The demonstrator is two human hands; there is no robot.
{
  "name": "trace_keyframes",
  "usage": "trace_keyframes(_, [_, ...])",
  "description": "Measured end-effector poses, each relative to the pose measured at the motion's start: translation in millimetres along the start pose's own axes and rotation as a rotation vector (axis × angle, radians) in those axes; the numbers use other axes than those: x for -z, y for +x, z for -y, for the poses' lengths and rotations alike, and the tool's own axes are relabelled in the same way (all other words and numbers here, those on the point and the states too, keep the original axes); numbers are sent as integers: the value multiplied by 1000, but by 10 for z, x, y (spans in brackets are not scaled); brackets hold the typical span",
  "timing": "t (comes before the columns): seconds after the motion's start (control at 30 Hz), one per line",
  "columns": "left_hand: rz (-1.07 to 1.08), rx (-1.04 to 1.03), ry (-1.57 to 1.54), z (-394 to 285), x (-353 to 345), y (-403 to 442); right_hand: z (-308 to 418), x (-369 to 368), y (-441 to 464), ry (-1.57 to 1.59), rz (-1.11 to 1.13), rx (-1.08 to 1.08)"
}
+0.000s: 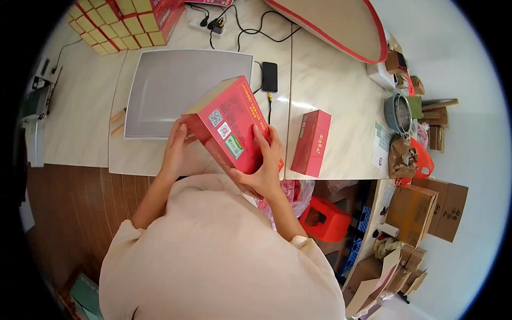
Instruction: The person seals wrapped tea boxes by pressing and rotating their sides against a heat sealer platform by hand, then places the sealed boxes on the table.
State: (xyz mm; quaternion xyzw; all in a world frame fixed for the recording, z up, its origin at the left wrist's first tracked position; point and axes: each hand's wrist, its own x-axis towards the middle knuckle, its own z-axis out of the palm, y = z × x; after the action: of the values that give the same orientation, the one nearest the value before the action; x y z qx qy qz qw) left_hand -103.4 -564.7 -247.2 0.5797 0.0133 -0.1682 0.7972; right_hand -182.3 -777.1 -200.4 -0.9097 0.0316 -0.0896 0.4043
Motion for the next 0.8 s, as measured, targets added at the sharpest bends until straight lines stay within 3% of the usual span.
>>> trace_keyframes(0.07, [62, 18, 17, -2, -42, 77, 0, -18, 60, 412, 5, 8])
trace_keyframes(0.1, [112, 41, 32, -43, -74, 108, 18, -7, 74, 414, -3, 13])
trace_keyframes(0.13, [116, 35, 36, -88, -130, 106, 47, 9, 75, 759, 69, -276])
trace_keyframes(0.2, [157, 100, 80, -216, -260, 68, -60, -49, 87, 1105, 148, -565])
trace_keyframes(0.27, [247, 150, 21, -305, -273, 62, -416, -242, 130, 1890, 273, -306])
trace_keyframes(0.3, [337, 205, -47, -350, -287, 57, -440, -316, 162, 2067, 358, -261])
trace_keyframes(0.43, [179, 149, 3, -375, -295, 112, -461, -446, 237, 2029, 360, -403])
trace_keyframes(0.8, [183, 239, 23, -554, -472, 281, -278, -244, 336, 1591, 191, -651])
